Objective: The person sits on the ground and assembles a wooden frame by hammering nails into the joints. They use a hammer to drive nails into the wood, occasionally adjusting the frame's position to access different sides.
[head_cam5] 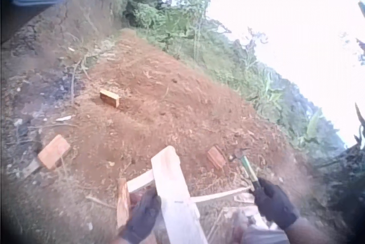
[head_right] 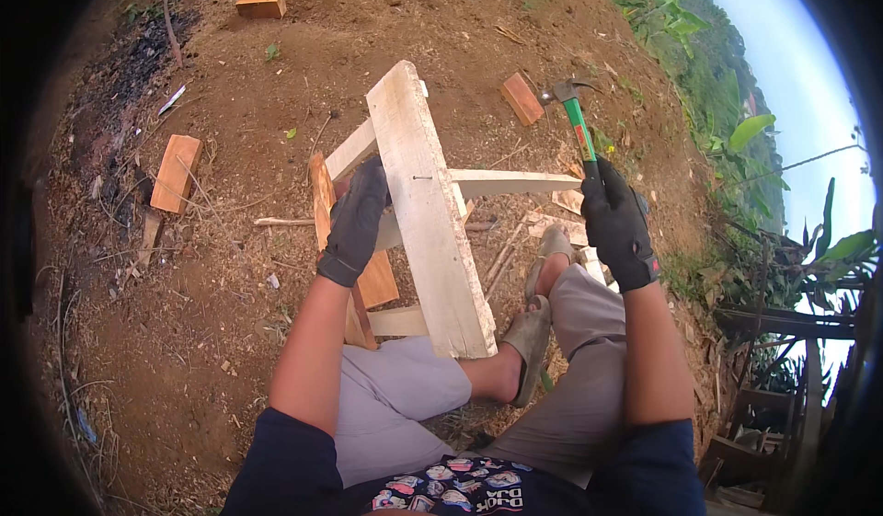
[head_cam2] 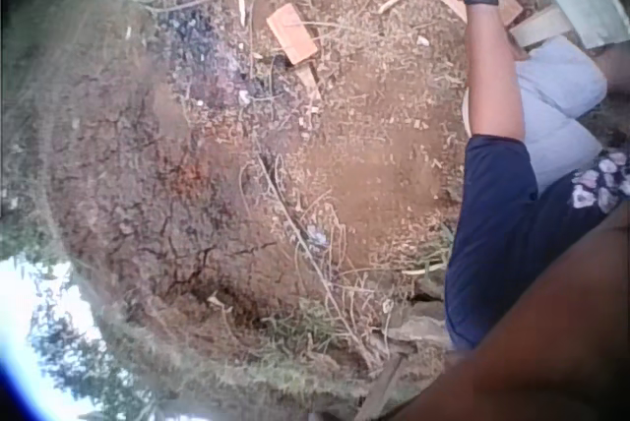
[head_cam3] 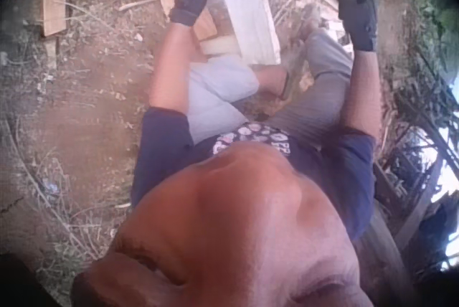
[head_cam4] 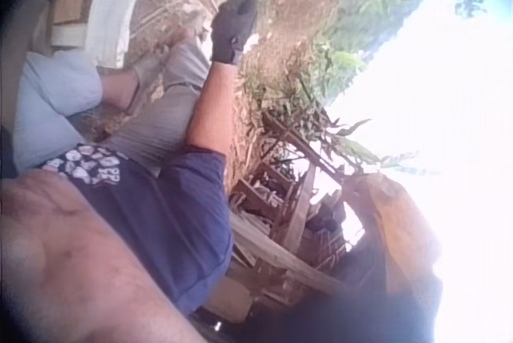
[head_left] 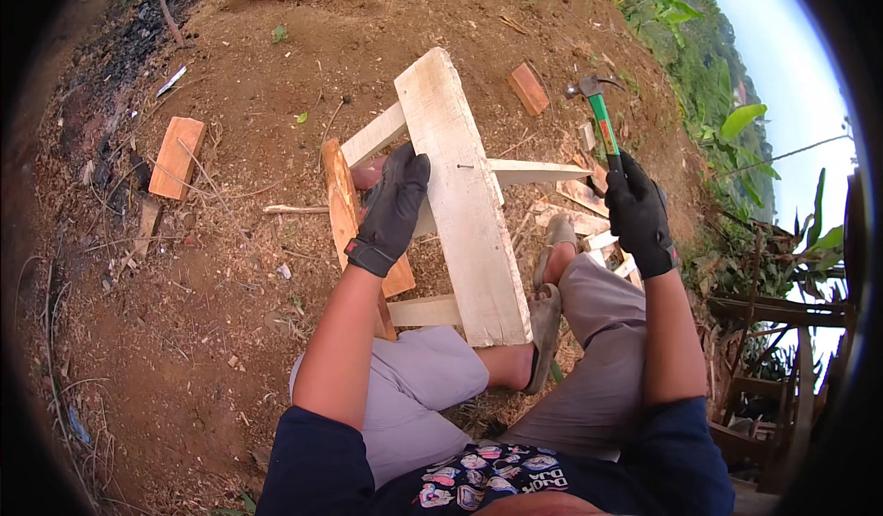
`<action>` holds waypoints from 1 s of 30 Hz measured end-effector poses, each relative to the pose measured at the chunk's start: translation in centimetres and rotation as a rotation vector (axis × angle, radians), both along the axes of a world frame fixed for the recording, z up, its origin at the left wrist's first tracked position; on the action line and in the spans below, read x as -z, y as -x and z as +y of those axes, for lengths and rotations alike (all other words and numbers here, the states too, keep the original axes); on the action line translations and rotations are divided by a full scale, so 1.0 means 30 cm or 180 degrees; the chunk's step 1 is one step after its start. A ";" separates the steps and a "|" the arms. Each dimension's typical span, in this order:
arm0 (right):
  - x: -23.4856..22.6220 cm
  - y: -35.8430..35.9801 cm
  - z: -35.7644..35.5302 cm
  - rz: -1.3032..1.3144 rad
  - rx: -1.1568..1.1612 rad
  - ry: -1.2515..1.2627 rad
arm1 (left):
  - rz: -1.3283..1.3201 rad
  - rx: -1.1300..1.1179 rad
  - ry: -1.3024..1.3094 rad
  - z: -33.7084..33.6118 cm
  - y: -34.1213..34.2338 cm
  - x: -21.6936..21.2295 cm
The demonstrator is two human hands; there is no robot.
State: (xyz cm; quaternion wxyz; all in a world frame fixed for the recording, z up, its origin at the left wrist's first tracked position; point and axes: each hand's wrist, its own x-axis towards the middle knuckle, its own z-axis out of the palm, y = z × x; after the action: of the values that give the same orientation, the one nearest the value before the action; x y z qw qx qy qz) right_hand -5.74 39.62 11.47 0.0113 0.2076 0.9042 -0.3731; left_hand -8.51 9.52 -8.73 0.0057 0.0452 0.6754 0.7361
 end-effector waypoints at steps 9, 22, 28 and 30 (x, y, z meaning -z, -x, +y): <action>-0.058 -0.036 0.033 -0.0333 -0.0212 0.0274 | -0.0568 0.0684 -0.0015 -0.028 -0.006 -0.013; -0.204 -0.133 -0.203 0.0062 -0.1917 -0.1399 | -0.0280 0.1083 0.1425 -0.065 -0.030 0.031; -0.380 -0.132 -0.423 -0.0193 -0.2943 -0.3395 | -0.0395 0.1079 0.1815 -0.029 -0.022 0.065; -0.431 -0.163 -0.462 0.0071 -0.2863 -0.3517 | -0.0406 0.1003 0.1807 -0.010 -0.003 0.033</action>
State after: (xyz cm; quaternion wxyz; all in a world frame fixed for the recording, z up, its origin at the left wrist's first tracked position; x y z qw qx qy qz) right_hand -0.84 25.77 24.39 0.0480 -0.2141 0.9592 0.1785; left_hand -8.43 9.24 -9.73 0.1742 0.0996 0.8365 0.5098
